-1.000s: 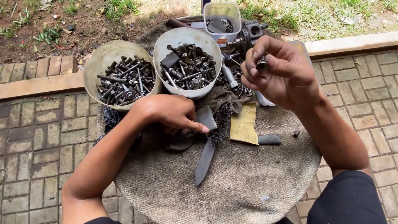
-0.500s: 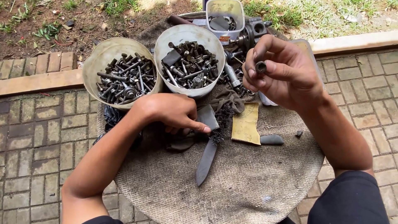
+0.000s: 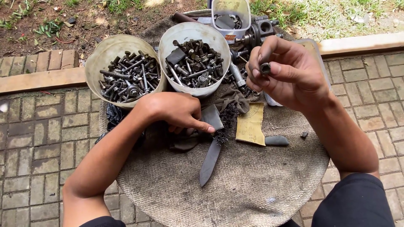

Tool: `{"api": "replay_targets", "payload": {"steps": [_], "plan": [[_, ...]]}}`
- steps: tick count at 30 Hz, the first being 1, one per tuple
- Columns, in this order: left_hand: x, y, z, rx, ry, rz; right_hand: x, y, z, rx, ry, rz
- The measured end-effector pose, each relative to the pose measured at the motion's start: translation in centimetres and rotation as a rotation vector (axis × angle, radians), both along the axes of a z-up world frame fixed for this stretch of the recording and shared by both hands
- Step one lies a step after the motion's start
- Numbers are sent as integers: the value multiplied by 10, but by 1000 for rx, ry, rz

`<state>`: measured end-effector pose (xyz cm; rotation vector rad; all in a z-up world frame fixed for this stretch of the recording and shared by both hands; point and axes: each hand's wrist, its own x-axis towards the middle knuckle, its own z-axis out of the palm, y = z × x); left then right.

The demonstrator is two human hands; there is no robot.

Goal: Sanding a small metal component with sandpaper to clean or smooth its surface.

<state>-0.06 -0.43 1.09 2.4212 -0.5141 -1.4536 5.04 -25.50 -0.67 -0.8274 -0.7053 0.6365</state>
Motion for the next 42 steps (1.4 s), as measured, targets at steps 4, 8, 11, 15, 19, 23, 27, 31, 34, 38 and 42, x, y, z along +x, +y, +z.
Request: {"api": "replay_targets", "payload": {"steps": [4,8,11,15,19,23,27,31,34,38,42], "plan": [[0,0,0,-5,3,-4,-2,2,3,-14,-13,-7],[1,1,-2,-11,-9,-23,-4,0,7,-235,-386,-118],[1,1,-2,-16,-14,-34,-5,8,14,-477,-888,-185],[1,1,-3,-14,-25,-70,-13,12,4,-691,-1327,-90],[1,1,-6,-3,-31,-77,-22,15,-5,-903,-1428,-43],[1,1,-6,-3,-43,-105,-18,18,-7,-958,-1332,17],[2,0,-5,7,-38,-108,-14,18,-3,-998,-1243,46],[3,0,-5,15,-41,-111,-13,18,-8,-1022,-1261,24],[3,0,-8,16,-59,-127,-14,18,-10,-1018,-1346,-5],[2,1,-7,19,-57,-120,-16,18,-9,-1011,-1365,-11],[2,0,-4,31,-50,-105,-14,18,-10,-1019,-1351,-1]]}}
